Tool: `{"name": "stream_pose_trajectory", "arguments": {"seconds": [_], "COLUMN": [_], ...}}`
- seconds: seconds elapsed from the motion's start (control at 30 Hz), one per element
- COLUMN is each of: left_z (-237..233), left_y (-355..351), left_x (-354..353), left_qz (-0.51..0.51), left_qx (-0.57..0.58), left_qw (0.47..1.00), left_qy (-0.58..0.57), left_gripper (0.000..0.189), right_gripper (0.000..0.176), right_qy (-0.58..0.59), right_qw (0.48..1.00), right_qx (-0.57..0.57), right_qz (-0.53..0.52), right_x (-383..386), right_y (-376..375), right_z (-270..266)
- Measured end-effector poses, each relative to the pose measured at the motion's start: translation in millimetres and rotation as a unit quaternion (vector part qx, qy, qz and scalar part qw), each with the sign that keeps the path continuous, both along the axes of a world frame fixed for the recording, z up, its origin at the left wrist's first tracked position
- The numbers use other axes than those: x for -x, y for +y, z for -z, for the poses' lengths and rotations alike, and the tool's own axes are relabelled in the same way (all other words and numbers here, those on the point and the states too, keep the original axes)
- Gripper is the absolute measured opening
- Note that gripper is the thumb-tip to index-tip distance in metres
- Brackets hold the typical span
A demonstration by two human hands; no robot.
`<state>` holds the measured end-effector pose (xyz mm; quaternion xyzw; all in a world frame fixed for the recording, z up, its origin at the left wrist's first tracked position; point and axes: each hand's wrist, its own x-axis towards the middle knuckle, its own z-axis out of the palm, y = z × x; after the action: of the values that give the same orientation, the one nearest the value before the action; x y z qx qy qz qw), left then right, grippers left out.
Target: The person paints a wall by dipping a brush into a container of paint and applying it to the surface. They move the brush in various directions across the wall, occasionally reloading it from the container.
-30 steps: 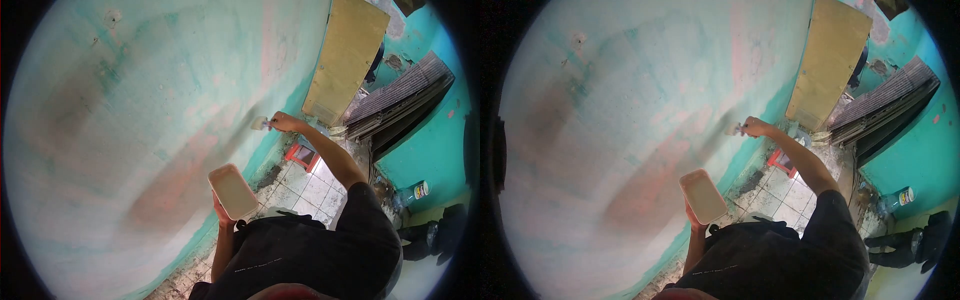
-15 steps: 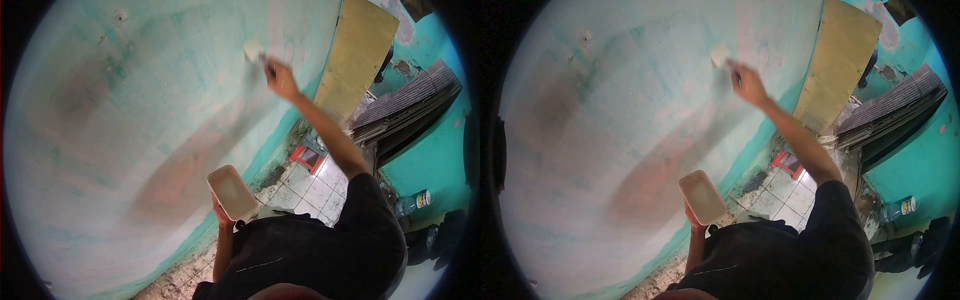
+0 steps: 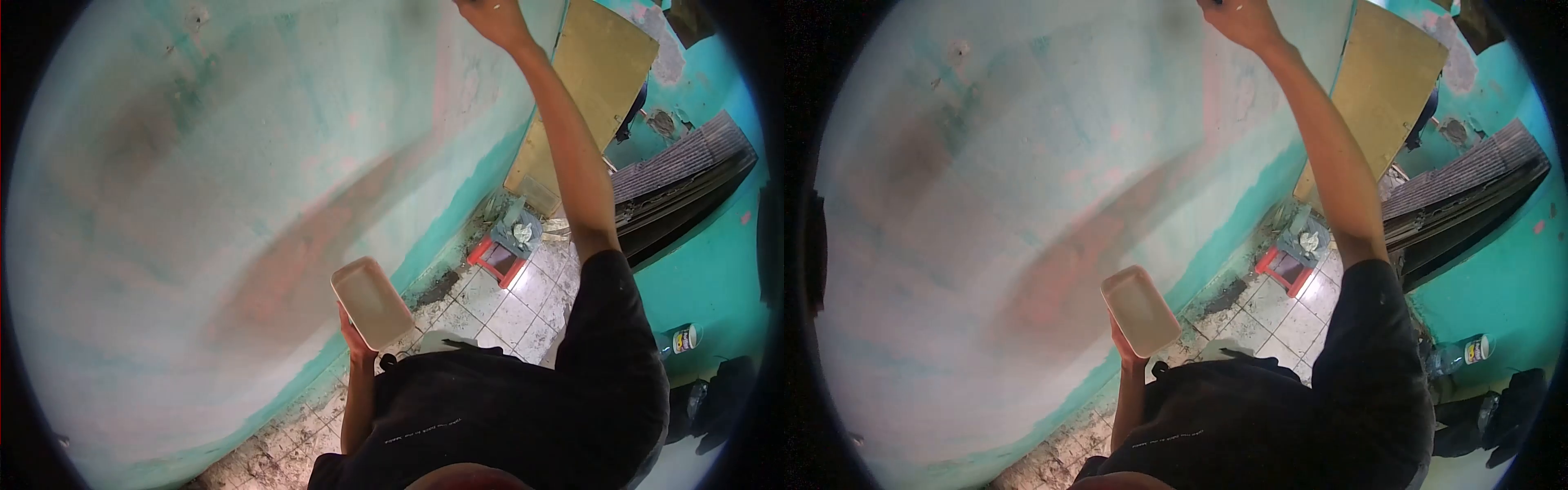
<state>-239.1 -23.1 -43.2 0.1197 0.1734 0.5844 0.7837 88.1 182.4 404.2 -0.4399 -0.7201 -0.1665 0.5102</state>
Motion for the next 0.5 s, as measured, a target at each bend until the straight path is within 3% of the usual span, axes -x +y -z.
{"name": "stream_pose_trajectory", "arguments": {"seconds": [0.07,0.1,0.2,0.27,0.33,0.37,0.43,0.5], "left_z": [4,5,11,16,13,-1,-17,-23], "left_y": [-5,-6,-13,-10,-12,-17,-15,-19], "left_x": [-4,-6,-10,-15,-25,-33,-59,-85], "left_qz": [-0.027,-0.049,-0.108,-0.077,-0.05,-0.01,0.024,0.032], "left_qx": [-0.029,-0.062,-0.076,-0.082,-0.076,-0.105,-0.137,-0.109], "left_qw": [0.999,0.997,0.988,0.993,0.996,0.994,0.989,0.989], "left_qy": [0.007,0.014,0.085,0.031,-0.024,-0.032,-0.047,-0.089], "left_gripper": [0.057,0.056,0.053,0.056,0.06,0.065,0.071,0.076], "right_gripper": [0.021,0.028,0.036,0.034,0.031,0.031,0.025,0.027], "right_qy": [-0.031,0.041,0.047,0.012,-0.11,-0.106,0.012,0.032], "right_qw": [0.998,0.999,0.998,0.972,0.944,0.944,0.898,0.913], "right_qx": [-0.052,-0.013,0.029,0.232,0.302,0.303,0.429,0.379], "right_qz": [0.024,0.016,0.008,0.039,-0.075,-0.075,-0.099,-0.148], "right_x": [-5,12,26,22,-6,-5,-8,-21], "right_y": [42,37,33,-3,-10,-28,-62,-85], "right_z": [65,116,306,371,433,430,383,351]}}
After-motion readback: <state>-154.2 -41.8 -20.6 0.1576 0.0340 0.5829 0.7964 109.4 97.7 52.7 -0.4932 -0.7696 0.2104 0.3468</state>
